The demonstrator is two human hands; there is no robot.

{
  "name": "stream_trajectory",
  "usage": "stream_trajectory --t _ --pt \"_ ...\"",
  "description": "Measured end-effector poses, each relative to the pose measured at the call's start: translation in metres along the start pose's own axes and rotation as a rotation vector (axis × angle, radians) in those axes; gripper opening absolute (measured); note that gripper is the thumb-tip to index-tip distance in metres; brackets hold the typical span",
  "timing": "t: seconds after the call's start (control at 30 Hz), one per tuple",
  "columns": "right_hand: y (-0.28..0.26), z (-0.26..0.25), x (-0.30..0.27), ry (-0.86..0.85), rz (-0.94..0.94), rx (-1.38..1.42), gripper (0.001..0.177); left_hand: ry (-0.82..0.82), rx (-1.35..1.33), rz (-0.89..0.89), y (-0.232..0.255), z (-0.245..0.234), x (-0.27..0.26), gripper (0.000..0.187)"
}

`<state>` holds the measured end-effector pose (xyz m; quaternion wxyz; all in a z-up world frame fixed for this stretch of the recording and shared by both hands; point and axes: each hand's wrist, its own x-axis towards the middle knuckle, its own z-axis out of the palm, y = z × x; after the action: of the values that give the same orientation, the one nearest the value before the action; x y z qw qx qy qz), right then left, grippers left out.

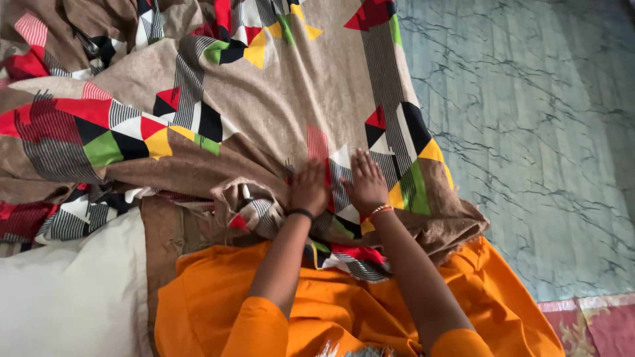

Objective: The person folds a patterned blanket on a bed, then picks up and places two white pillows at the head of the bed. The person continues to smooth and fold the blanket over the mattress.

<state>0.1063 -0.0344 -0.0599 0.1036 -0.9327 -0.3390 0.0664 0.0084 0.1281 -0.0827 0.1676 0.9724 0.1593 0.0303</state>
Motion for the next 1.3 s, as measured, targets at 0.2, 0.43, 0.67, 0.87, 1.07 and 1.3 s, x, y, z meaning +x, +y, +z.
stream_trajectory --t 0.2,0.43,0.67,0.87,1.07,1.3 --pt "-0.003 0.024 -0.003 -0.027 0.051 -0.011 0.087 0.034 0.065 -0.055 -0.031 0.018 -0.018 0.082" --pt "0.003 0.033 -0.039 -0.026 0.072 -0.038 0.086 0.042 0.117 -0.102 -0.019 0.032 -0.052 0.081" --pt "0.0 0.032 -0.093 -0.138 0.139 -0.053 0.088 -0.101 0.054 -0.128 0.001 0.018 -0.104 0.087" --pt "0.005 -0.019 -0.131 0.006 0.103 0.012 0.087 -0.084 0.034 -0.086 0.026 -0.023 -0.105 0.082" --pt "0.011 -0.073 -0.157 0.114 0.105 0.009 0.083 0.053 0.03 -0.016 0.078 -0.056 -0.119 0.078" --pt "0.044 -0.117 -0.204 0.269 0.099 0.015 0.087 0.102 -0.008 0.104 0.152 -0.077 -0.125 0.082"
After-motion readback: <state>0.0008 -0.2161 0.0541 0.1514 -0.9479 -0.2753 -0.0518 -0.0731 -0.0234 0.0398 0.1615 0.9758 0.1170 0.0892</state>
